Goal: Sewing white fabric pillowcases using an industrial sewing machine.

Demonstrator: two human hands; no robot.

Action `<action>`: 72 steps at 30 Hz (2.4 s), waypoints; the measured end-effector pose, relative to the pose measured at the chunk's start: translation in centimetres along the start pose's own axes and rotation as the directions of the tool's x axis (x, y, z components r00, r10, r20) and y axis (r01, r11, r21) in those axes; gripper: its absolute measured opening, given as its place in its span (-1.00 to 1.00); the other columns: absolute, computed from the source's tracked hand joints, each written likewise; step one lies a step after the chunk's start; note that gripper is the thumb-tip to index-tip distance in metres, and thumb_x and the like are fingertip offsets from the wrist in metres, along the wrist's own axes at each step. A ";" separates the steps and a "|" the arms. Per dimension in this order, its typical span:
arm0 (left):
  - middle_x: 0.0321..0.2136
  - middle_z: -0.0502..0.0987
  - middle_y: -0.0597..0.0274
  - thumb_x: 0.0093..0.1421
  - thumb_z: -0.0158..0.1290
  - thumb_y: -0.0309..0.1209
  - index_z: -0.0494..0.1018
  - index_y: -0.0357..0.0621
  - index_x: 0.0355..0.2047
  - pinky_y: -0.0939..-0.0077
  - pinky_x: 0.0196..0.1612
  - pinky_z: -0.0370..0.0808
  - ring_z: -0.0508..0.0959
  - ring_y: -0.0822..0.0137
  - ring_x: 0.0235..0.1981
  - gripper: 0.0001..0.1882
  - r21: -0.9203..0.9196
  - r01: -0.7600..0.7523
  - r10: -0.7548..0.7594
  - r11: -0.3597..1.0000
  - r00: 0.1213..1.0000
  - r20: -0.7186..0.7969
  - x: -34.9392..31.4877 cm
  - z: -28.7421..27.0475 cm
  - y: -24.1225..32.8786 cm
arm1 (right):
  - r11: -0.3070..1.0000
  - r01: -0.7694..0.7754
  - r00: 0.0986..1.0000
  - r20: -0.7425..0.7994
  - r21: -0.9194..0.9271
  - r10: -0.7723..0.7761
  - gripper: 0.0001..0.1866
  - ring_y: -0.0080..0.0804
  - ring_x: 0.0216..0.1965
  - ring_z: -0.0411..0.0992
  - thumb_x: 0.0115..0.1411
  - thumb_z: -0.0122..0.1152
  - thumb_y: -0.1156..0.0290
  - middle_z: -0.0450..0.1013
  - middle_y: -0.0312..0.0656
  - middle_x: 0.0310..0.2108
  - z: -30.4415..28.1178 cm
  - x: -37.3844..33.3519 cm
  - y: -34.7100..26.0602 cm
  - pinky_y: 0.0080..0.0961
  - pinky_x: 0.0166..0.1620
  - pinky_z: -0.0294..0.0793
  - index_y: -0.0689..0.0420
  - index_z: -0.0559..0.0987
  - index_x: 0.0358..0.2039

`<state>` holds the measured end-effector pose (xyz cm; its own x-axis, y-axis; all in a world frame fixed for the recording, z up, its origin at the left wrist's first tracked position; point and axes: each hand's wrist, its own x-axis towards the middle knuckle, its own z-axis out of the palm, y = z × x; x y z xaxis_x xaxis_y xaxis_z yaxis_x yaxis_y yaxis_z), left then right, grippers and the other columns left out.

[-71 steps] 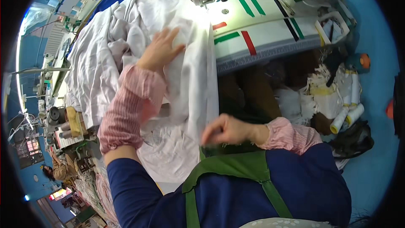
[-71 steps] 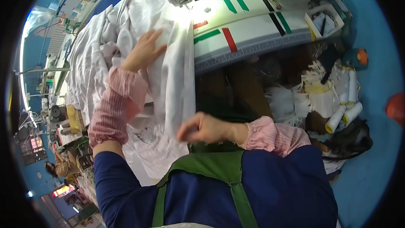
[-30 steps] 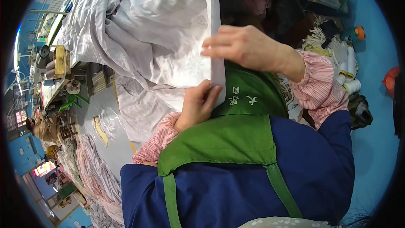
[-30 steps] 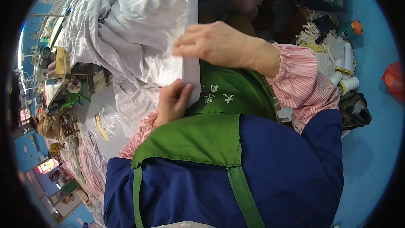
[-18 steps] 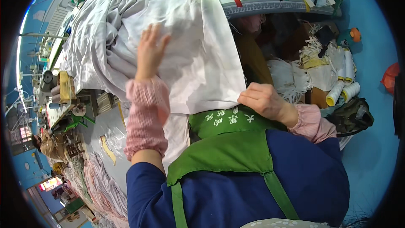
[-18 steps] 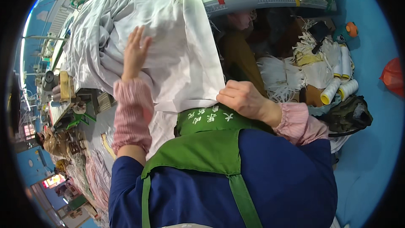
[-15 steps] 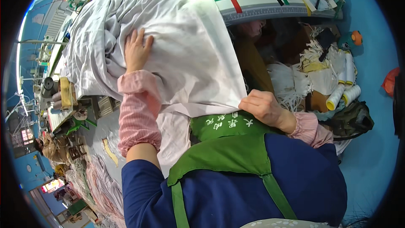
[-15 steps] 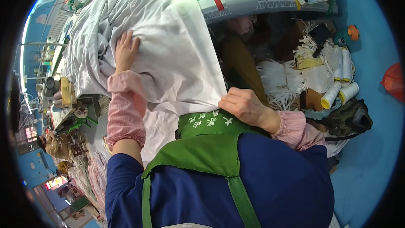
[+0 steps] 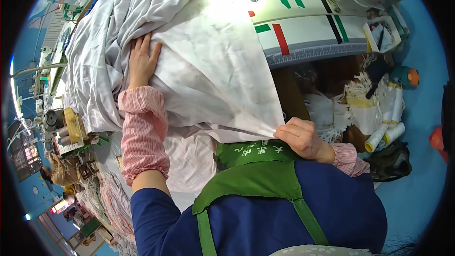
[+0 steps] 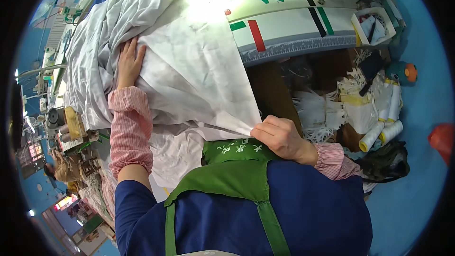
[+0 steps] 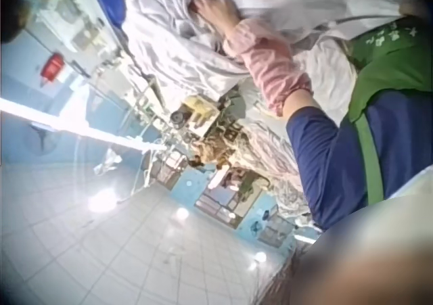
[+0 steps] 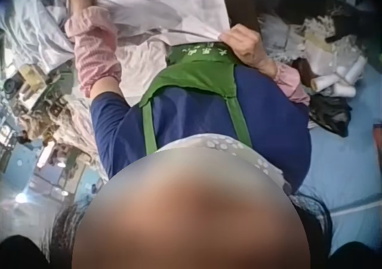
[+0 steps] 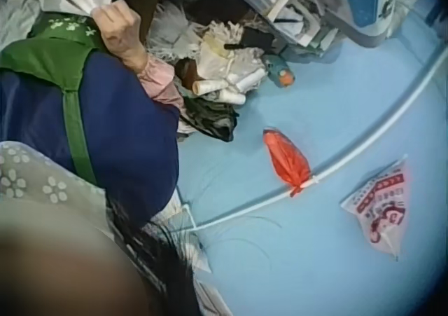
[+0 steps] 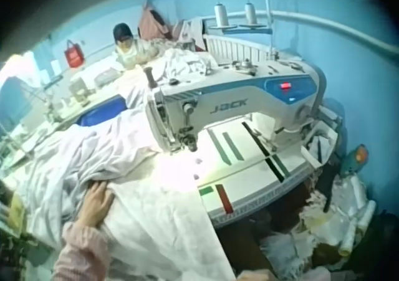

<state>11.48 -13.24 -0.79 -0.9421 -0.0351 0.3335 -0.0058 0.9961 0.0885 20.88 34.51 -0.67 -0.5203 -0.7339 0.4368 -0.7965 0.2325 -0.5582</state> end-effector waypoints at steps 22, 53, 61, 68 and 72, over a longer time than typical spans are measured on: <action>-0.13 0.53 -0.08 0.35 -0.22 -0.26 0.35 0.28 0.14 0.13 -0.09 0.45 0.51 -0.08 -0.10 -0.63 0.183 -0.012 -0.002 0.983 0.997 0.076 11.8 5.0 -8.9 | 0.993 -0.109 0.991 -0.066 0.051 0.113 -0.73 -0.30 -0.43 0.44 -0.20 0.23 0.69 0.52 -0.23 -0.41 -0.3 10.5 6.8 -0.47 -0.42 0.46 0.21 0.60 -0.40; -0.02 0.49 -0.24 0.30 -0.43 0.20 0.42 -0.02 0.10 0.12 0.19 0.25 0.44 -0.19 0.06 -0.29 0.182 0.433 -0.468 0.883 0.844 0.262 28.3 9.4 -19.8 | 0.941 -0.272 0.953 0.077 -0.200 0.292 -0.78 -0.27 -0.27 0.52 0.13 0.18 0.67 0.56 -0.15 -0.31 1.3 21.8 18.2 -0.49 -0.19 0.50 0.15 0.59 -0.22; 0.04 0.46 -0.21 0.27 -0.11 0.02 0.37 -0.18 0.12 0.14 0.15 0.36 0.48 -0.10 0.05 -0.41 0.115 0.264 -0.286 0.958 0.912 0.294 24.6 4.7 -13.5 | 0.970 -0.227 0.957 -0.203 -0.090 0.205 -0.65 -0.15 -0.09 0.44 0.05 0.19 0.69 0.49 -0.10 -0.07 -0.3 18.7 10.8 -0.34 -0.07 0.45 0.15 0.57 -0.11; -0.43 0.55 0.19 0.10 0.17 -0.48 0.48 -0.05 -0.31 0.27 -0.35 0.50 0.57 0.07 -0.40 -0.86 -0.472 -0.277 0.206 0.837 0.958 -0.197 -1.7 -5.0 8.3 | 0.970 -0.237 0.961 -0.162 -0.061 0.225 -0.68 -0.13 -0.09 0.47 0.07 0.21 0.68 0.48 -0.06 -0.05 1.8 4.7 1.2 -0.35 -0.07 0.48 0.22 0.57 -0.12; -0.31 0.52 0.04 0.01 0.28 -0.39 0.47 -0.19 -0.13 0.26 -0.08 0.47 0.52 -0.02 -0.20 -0.60 -0.559 0.009 -0.115 0.829 0.981 -0.155 -16.4 -0.2 13.8 | 0.871 -0.483 0.876 0.022 0.090 0.483 -0.73 -0.20 -0.11 0.50 0.11 0.18 0.68 0.49 -0.07 -0.07 2.8 -0.5 -2.3 -0.46 -0.14 0.51 0.25 0.58 -0.13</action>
<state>26.94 1.09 -4.86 -0.8719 -0.1619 0.4622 0.1740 0.7799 0.6013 23.76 32.55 -1.56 -0.8331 -0.5446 0.0972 -0.4151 0.4993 -0.7605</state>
